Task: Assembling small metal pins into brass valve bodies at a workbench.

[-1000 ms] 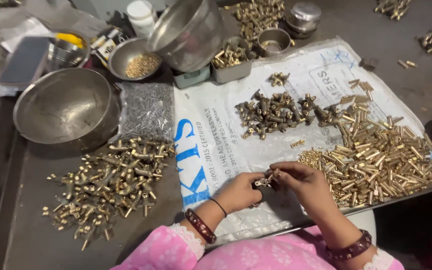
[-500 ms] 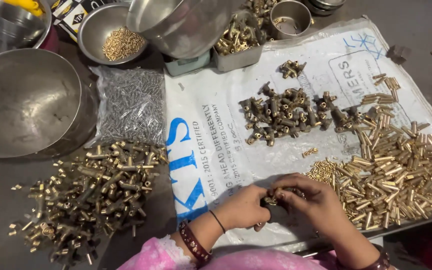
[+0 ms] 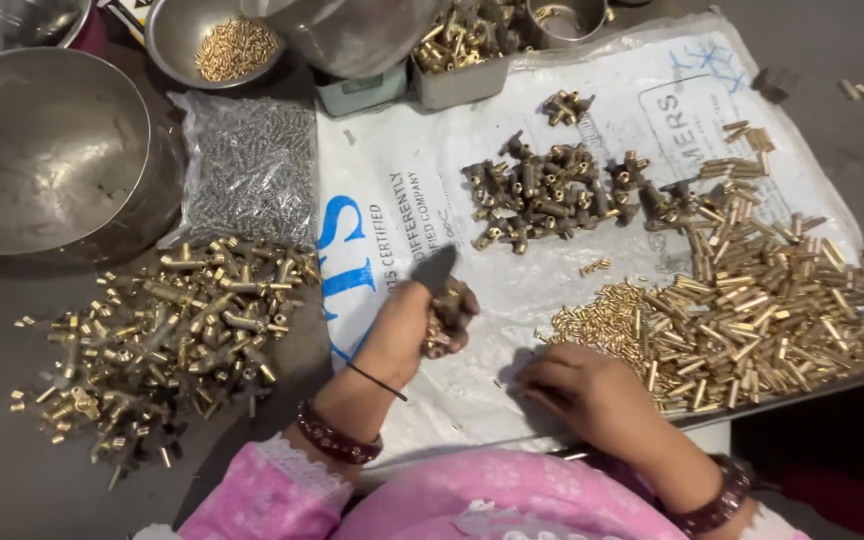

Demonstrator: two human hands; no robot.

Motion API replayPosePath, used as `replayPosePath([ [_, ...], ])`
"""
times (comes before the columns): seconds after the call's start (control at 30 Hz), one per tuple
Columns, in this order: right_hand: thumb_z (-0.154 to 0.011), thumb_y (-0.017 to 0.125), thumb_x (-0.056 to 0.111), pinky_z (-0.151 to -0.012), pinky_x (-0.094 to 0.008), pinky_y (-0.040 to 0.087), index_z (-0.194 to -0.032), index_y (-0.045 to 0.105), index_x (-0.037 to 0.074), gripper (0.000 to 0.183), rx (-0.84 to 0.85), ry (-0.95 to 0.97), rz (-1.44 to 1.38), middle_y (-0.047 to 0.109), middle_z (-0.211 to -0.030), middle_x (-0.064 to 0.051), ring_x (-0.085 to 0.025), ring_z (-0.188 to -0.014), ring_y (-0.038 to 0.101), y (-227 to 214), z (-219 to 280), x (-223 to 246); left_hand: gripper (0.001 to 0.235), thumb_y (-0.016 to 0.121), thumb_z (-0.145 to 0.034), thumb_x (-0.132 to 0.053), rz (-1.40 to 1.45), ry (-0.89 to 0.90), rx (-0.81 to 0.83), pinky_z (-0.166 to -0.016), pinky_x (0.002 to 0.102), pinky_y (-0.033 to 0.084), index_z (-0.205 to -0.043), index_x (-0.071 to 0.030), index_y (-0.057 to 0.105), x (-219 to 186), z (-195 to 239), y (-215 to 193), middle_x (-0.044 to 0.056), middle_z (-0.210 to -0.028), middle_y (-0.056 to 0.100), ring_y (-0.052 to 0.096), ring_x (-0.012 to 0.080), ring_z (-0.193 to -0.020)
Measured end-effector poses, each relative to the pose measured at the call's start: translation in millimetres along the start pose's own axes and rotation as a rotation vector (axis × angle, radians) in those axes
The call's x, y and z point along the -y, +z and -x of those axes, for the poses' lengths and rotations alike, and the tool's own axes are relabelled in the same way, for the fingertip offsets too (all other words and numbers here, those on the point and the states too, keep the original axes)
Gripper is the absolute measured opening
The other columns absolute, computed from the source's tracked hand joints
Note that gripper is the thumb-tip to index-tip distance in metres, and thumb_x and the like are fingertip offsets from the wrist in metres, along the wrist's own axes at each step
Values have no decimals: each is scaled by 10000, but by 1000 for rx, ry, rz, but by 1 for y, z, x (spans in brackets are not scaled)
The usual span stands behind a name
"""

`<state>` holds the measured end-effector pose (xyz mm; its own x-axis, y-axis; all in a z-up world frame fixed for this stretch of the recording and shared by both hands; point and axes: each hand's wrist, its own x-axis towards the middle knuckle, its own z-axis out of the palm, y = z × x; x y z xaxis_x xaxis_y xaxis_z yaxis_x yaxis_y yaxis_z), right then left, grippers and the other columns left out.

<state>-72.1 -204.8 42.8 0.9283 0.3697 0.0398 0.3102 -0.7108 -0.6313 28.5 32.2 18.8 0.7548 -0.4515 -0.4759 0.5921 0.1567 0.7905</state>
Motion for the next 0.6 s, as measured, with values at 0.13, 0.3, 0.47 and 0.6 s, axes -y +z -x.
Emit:
replayPosePath([
  [0.13, -762, 777, 202, -656, -375, 571, -912, 780, 137, 163, 2, -114, 144, 724, -911, -59, -294, -810, 706, 6, -4, 16, 514, 479, -1028, -453, 277, 64, -24, -338, 275, 349, -771, -35, 632, -6, 18, 8, 67, -647, 638, 584, 170, -416],
  [0.3, -786, 712, 226, -639, -404, 563, -910, 729, 95, 181, -58, -261, 315, 663, -864, -64, -301, -794, 681, 19, -2, 21, 503, 562, -1028, -470, 68, 59, -41, -370, 254, 335, -860, -19, 711, 3, 43, 21, 49, -706, 637, 595, 174, -486],
  [0.47, -819, 759, 195, -668, -365, 592, -933, 753, 83, 160, -39, 100, 162, 731, -896, -72, -253, -760, 737, -19, -13, 24, 581, 467, -998, -547, 232, -24, 67, -320, 268, 339, -776, -51, 672, 9, 44, 22, 57, -619, 623, 611, 193, -423],
  [0.6, -863, 749, 85, -819, -309, 655, -1007, 745, 52, 148, -239, 93, -336, 805, -1001, -88, -220, -912, 802, -60, -17, 50, 551, 493, -1009, -524, 193, -44, 81, -346, 284, 366, -809, -52, 695, -6, 37, 34, 55, -642, 641, 626, 202, -450],
])
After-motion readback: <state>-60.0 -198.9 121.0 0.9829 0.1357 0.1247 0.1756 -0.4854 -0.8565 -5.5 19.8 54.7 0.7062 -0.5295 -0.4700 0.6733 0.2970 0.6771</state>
